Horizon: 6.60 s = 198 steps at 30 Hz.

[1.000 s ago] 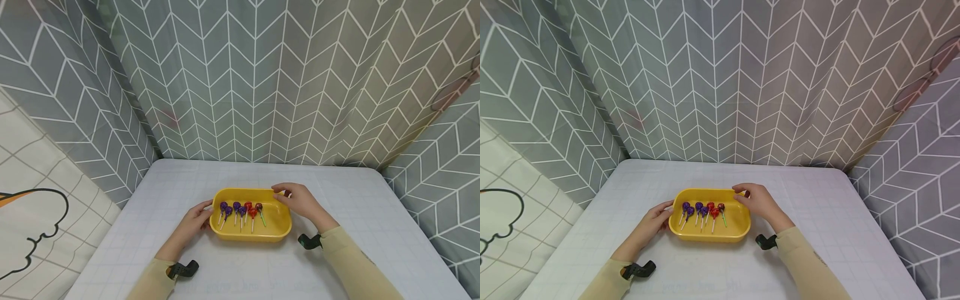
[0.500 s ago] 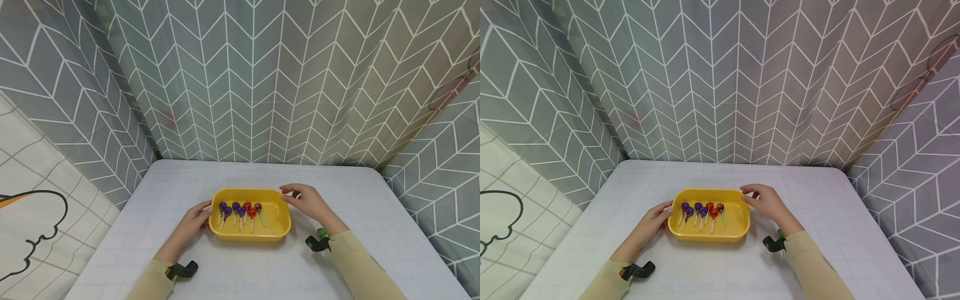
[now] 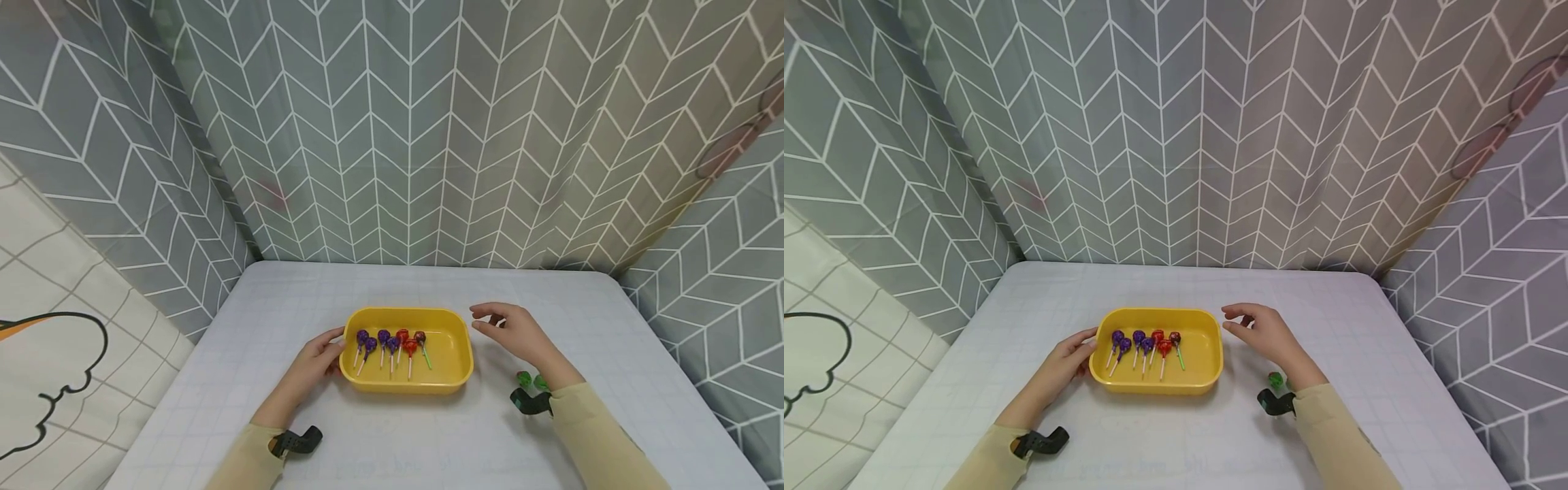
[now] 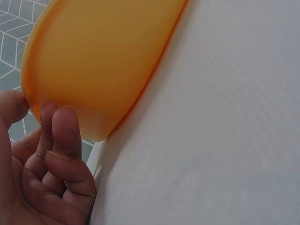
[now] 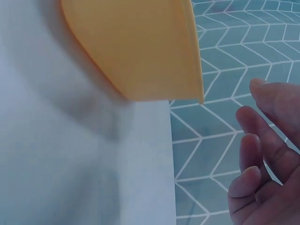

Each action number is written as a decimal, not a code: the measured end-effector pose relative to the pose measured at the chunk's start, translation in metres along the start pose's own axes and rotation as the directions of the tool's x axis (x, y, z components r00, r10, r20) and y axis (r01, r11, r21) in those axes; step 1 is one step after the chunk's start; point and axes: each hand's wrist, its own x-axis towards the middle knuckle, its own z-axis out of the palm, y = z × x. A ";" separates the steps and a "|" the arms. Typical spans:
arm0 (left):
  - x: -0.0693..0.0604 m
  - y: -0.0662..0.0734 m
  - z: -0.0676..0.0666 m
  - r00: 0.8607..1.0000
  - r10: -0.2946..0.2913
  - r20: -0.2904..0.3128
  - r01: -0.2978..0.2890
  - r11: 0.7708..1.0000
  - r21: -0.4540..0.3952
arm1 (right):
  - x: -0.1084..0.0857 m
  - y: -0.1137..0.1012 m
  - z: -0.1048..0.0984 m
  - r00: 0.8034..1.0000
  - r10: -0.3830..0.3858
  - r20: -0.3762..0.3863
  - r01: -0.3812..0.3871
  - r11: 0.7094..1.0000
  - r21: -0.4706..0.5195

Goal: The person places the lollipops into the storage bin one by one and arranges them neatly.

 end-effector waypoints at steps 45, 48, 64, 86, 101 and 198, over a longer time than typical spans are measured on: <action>-0.002 0.003 0.002 1.000 0.002 -0.005 -0.002 1.000 0.002 | -0.060 0.053 -0.023 0.992 0.121 0.040 -0.119 0.992 -0.032; -0.002 0.003 0.001 1.000 0.000 -0.005 0.000 1.000 0.002 | -0.064 0.057 -0.023 0.989 0.135 0.056 -0.133 0.991 -0.028; -0.001 0.000 0.000 1.000 0.007 -0.002 -0.007 1.000 0.004 | -0.074 0.064 -0.019 0.981 0.173 0.089 -0.173 0.985 -0.002; -0.002 0.000 0.001 1.000 -0.004 -0.008 0.004 1.000 -0.011 | -0.083 0.070 -0.017 0.970 0.178 0.163 -0.178 0.984 -0.011; -0.002 0.002 0.000 1.000 -0.001 -0.009 0.001 1.000 -0.006 | -0.084 0.072 -0.017 0.972 0.131 0.197 -0.133 0.991 -0.002; -0.001 0.000 0.001 1.000 0.023 -0.004 -0.023 1.000 0.009 | -0.020 0.012 -0.031 0.987 -0.058 0.152 0.075 0.991 -0.109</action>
